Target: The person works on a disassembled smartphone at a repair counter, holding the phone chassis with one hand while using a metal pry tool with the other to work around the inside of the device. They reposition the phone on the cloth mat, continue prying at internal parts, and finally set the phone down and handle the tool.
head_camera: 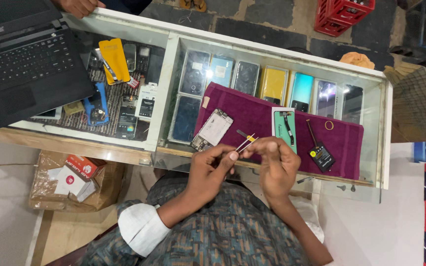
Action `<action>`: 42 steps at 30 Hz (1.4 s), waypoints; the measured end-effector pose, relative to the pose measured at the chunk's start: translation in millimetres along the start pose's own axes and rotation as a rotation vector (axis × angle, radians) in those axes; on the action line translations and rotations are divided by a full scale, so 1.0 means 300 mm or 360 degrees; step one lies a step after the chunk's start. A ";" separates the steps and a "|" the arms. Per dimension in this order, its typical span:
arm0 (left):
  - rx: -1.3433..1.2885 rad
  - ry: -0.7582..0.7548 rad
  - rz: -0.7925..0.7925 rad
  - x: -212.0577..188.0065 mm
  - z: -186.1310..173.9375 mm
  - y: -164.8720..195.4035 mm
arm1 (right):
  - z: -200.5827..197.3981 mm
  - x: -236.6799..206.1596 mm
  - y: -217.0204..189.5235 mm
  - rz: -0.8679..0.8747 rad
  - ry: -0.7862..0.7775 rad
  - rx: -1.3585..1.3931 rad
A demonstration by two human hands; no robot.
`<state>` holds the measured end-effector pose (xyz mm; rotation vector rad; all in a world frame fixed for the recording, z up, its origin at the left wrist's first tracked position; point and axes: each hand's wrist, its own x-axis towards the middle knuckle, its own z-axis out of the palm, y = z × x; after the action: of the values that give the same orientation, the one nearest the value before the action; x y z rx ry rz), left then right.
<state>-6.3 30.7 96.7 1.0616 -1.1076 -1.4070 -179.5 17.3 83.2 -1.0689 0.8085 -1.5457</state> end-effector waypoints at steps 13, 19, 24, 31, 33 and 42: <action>-0.0352 -0.0281 -0.0593 0.012 -0.039 -0.209 | -0.271 -0.087 0.010 0.0710 -0.0261 -0.1338; -0.0374 -0.0338 -0.0647 0.043 -0.005 -0.264 | -0.066 -0.055 0.138 0.0813 -0.0160 -0.0085; 0.0756 -0.0087 0.0031 0.070 -0.093 -0.244 | -0.092 -0.013 0.147 0.0802 0.0228 0.0035; 0.1733 0.0260 -0.0025 0.202 -0.158 -0.242 | -0.136 0.025 0.249 0.0777 0.0091 -0.0878; 0.1738 0.0250 -0.0135 0.214 -0.144 -0.247 | -0.100 0.031 0.268 0.0692 -0.0016 -0.1095; 0.1427 0.0362 -0.0135 0.220 -0.157 -0.259 | 0.005 0.066 0.293 -0.0177 -0.0322 -0.1569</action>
<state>18.6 -34.0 8.4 1.8545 -1.5733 -0.7888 -146.7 -22.2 9.1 -1.9576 1.4351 -1.0634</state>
